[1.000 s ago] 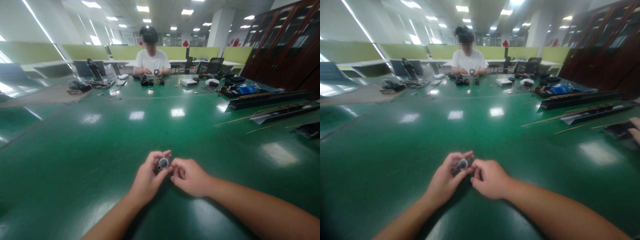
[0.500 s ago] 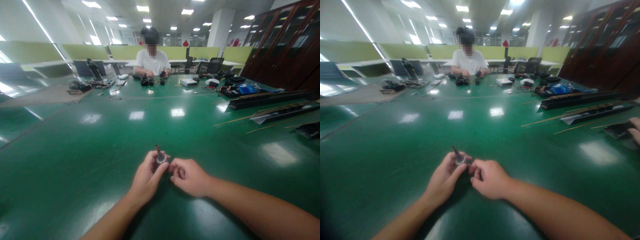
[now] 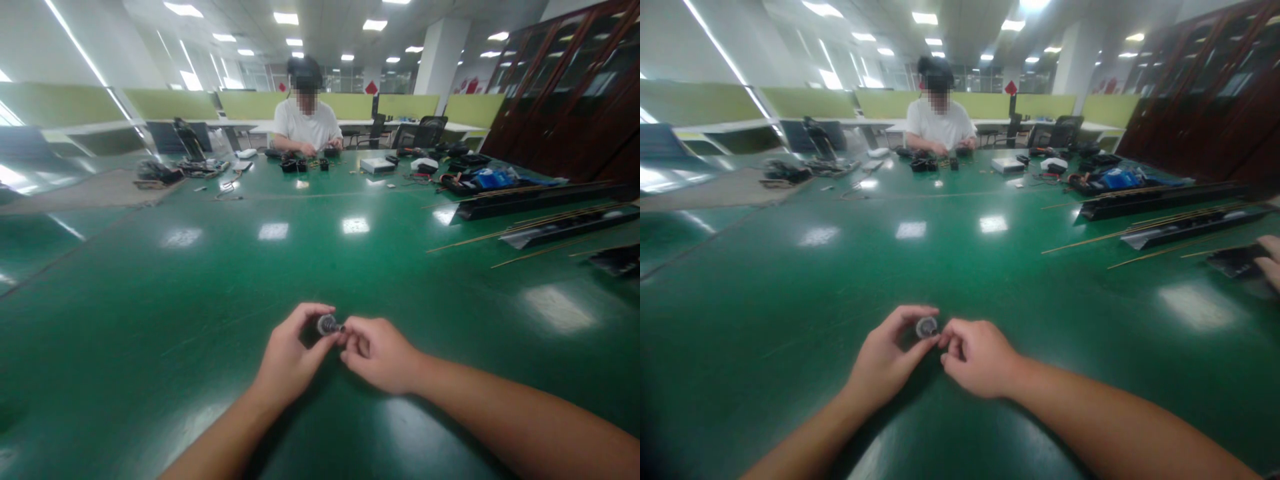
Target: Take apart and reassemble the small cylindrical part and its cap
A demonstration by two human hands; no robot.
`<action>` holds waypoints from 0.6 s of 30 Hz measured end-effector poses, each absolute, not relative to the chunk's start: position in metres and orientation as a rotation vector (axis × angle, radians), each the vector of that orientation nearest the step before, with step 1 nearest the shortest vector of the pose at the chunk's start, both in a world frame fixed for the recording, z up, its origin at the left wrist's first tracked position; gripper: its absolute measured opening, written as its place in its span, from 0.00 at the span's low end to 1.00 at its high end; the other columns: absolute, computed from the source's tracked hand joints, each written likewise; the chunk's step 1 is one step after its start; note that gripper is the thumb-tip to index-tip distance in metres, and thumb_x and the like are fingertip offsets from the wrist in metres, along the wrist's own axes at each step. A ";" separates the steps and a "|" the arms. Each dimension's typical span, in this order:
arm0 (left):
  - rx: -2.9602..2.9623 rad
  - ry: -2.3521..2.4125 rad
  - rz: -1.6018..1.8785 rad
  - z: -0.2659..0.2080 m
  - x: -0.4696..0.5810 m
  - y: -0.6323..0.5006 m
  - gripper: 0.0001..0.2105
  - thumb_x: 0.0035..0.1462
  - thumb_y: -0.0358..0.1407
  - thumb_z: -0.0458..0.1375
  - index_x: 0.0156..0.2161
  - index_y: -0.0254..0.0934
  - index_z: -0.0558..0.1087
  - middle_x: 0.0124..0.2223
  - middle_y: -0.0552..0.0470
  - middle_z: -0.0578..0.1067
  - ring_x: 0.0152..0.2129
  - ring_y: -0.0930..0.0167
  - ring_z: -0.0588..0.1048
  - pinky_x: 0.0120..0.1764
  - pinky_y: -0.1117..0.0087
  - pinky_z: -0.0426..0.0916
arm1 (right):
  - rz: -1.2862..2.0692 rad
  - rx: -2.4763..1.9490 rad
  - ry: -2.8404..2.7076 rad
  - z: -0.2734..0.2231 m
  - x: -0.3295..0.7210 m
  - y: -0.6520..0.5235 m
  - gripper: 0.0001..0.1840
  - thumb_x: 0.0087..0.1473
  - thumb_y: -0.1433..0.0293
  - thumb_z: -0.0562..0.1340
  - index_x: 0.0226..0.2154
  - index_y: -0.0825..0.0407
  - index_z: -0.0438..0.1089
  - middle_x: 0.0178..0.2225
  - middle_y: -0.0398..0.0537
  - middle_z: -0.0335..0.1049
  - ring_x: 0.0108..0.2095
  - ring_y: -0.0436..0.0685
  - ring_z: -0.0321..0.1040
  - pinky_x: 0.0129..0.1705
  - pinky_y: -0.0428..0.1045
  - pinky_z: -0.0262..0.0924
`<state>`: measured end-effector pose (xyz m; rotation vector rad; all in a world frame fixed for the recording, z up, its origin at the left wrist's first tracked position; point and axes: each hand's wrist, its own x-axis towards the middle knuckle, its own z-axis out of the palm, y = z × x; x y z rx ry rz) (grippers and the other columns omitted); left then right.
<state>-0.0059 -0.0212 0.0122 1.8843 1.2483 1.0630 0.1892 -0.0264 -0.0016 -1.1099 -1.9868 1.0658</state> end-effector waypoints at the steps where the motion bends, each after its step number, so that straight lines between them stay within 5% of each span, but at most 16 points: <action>1: 1.933 1.258 1.074 0.012 -0.007 -0.021 0.11 0.57 0.34 0.62 0.46 0.41 0.73 0.46 0.52 0.77 0.45 0.68 0.76 0.50 0.67 0.69 | 1.075 -1.108 -1.975 -0.002 0.189 -0.026 0.07 0.50 0.77 0.62 0.33 0.51 0.68 0.21 0.35 0.65 0.21 0.47 0.60 0.24 0.42 0.50; 13: 2.231 1.240 1.158 0.014 -0.015 -0.019 0.11 0.54 0.33 0.67 0.42 0.42 0.74 0.41 0.54 0.77 0.38 0.71 0.75 0.42 0.71 0.69 | 1.190 -1.087 -1.714 0.003 0.192 -0.027 0.21 0.51 0.73 0.66 0.47 0.49 0.63 0.26 0.35 0.64 0.21 0.46 0.57 0.23 0.43 0.51; 18: 2.266 1.161 1.109 0.016 -0.012 -0.023 0.10 0.55 0.31 0.65 0.43 0.42 0.75 0.40 0.54 0.78 0.37 0.72 0.76 0.42 0.72 0.70 | 1.144 -1.086 -1.679 0.001 0.191 -0.027 0.18 0.50 0.73 0.67 0.45 0.49 0.67 0.34 0.40 0.67 0.24 0.47 0.61 0.25 0.44 0.55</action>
